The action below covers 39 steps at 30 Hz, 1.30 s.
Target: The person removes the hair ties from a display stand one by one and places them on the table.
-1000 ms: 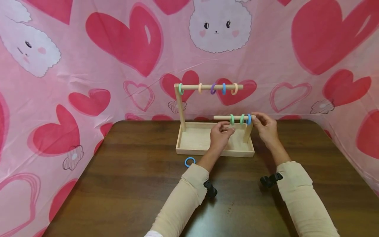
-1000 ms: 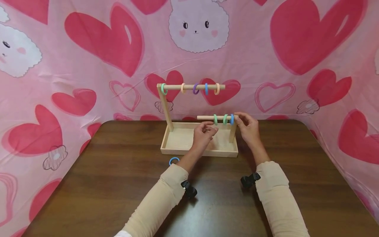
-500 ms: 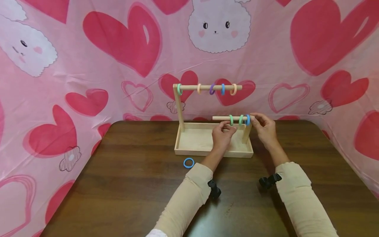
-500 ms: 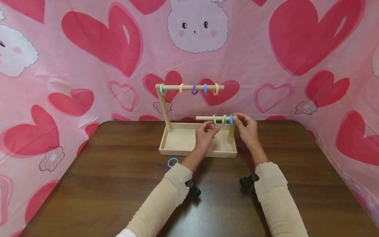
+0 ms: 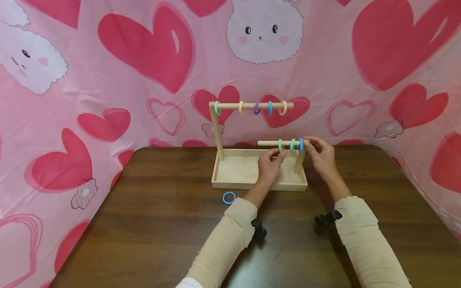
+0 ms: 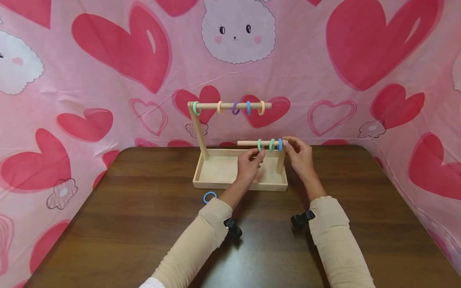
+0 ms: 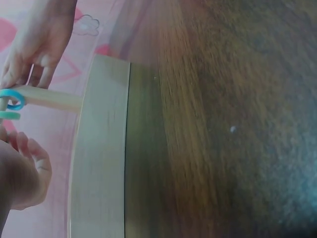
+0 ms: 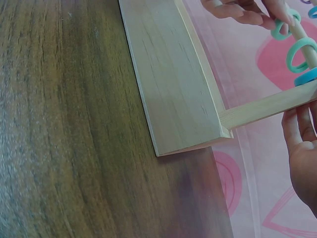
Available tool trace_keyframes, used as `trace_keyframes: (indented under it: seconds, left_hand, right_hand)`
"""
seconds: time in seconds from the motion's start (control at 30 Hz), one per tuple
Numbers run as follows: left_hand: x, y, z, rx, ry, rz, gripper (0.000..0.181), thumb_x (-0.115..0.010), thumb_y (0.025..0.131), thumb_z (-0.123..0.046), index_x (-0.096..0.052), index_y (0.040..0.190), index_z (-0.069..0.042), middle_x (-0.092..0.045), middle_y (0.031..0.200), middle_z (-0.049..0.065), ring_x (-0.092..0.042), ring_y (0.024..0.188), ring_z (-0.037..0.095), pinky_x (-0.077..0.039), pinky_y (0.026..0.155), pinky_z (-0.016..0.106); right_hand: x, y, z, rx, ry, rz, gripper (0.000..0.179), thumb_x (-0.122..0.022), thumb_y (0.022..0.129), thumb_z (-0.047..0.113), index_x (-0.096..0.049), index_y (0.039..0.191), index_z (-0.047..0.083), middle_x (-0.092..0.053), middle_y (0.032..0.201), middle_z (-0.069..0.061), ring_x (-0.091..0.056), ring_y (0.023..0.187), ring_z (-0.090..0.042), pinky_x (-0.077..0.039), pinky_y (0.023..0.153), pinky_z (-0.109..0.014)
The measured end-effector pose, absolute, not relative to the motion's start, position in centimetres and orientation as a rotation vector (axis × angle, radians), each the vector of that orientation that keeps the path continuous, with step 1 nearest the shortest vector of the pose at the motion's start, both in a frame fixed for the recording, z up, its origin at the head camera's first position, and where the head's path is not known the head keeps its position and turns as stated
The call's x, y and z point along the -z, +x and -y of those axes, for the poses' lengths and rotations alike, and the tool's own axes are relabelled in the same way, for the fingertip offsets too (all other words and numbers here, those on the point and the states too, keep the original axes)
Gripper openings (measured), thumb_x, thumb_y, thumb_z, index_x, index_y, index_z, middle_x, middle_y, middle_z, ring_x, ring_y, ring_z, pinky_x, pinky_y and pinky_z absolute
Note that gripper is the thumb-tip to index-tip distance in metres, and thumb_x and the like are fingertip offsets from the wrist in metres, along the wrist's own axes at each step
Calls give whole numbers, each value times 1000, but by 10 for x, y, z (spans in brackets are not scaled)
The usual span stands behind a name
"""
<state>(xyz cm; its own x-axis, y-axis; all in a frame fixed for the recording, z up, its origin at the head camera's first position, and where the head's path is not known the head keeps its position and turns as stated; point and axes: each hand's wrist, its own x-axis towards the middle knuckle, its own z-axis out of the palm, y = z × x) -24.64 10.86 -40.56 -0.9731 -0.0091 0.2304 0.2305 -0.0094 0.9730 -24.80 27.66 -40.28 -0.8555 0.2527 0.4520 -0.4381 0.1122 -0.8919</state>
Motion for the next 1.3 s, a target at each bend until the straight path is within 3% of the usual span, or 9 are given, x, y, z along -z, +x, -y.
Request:
trace_keyframes:
  seconds: [0.53, 0.77, 0.83, 1.03, 1.3]
  left_hand:
    - [402, -248, -106, 2094, -227, 2146, 21, -68, 98, -14, -76, 107, 3, -76, 95, 23, -60, 68, 0, -47, 61, 10]
    - [401, -248, -102, 2049, -264, 2152, 22, -66, 98, -13, -76, 108, 5, -76, 95, 24, -73, 83, 33, -48, 64, 10]
    - [401, -249, -101, 2031, -266, 2156, 22, -67, 98, -13, -76, 108, 4, -76, 94, 24, -73, 81, 31, -47, 63, 9]
    - [400, -248, -97, 1969, -280, 2145, 21, -68, 98, -14, -77, 106, 3, -76, 90, 21, -58, 70, 2, -46, 61, 12]
    - [400, -251, -93, 1908, -280, 2130, 18, -70, 96, -12, -78, 104, 2, -76, 87, 20, -57, 69, 2, -45, 61, 11]
  right_hand:
    - [402, -248, -277, -1801, 187, 1898, 28, -62, 98, 1, -74, 100, 26, -73, 87, 24, -62, 76, 8, -51, 68, -9]
    - [402, -247, -277, -1801, 185, 1904, 27, -62, 98, 1, -74, 100, 26, -72, 87, 25, -61, 77, 8, -51, 69, -8]
    - [402, -247, -277, -1796, 185, 1911, 27, -62, 99, 2, -74, 101, 26, -72, 87, 25, -61, 77, 8, -51, 69, -8]
    - [402, -247, -276, -1789, 183, 1910, 25, -62, 98, 1, -74, 102, 22, -71, 87, 25, -62, 78, 8, -52, 70, -9]
    - [401, -248, -277, -1817, 168, 1909, 34, -59, 98, -4, -73, 99, 28, -72, 87, 24, -62, 77, 8, -52, 70, -8]
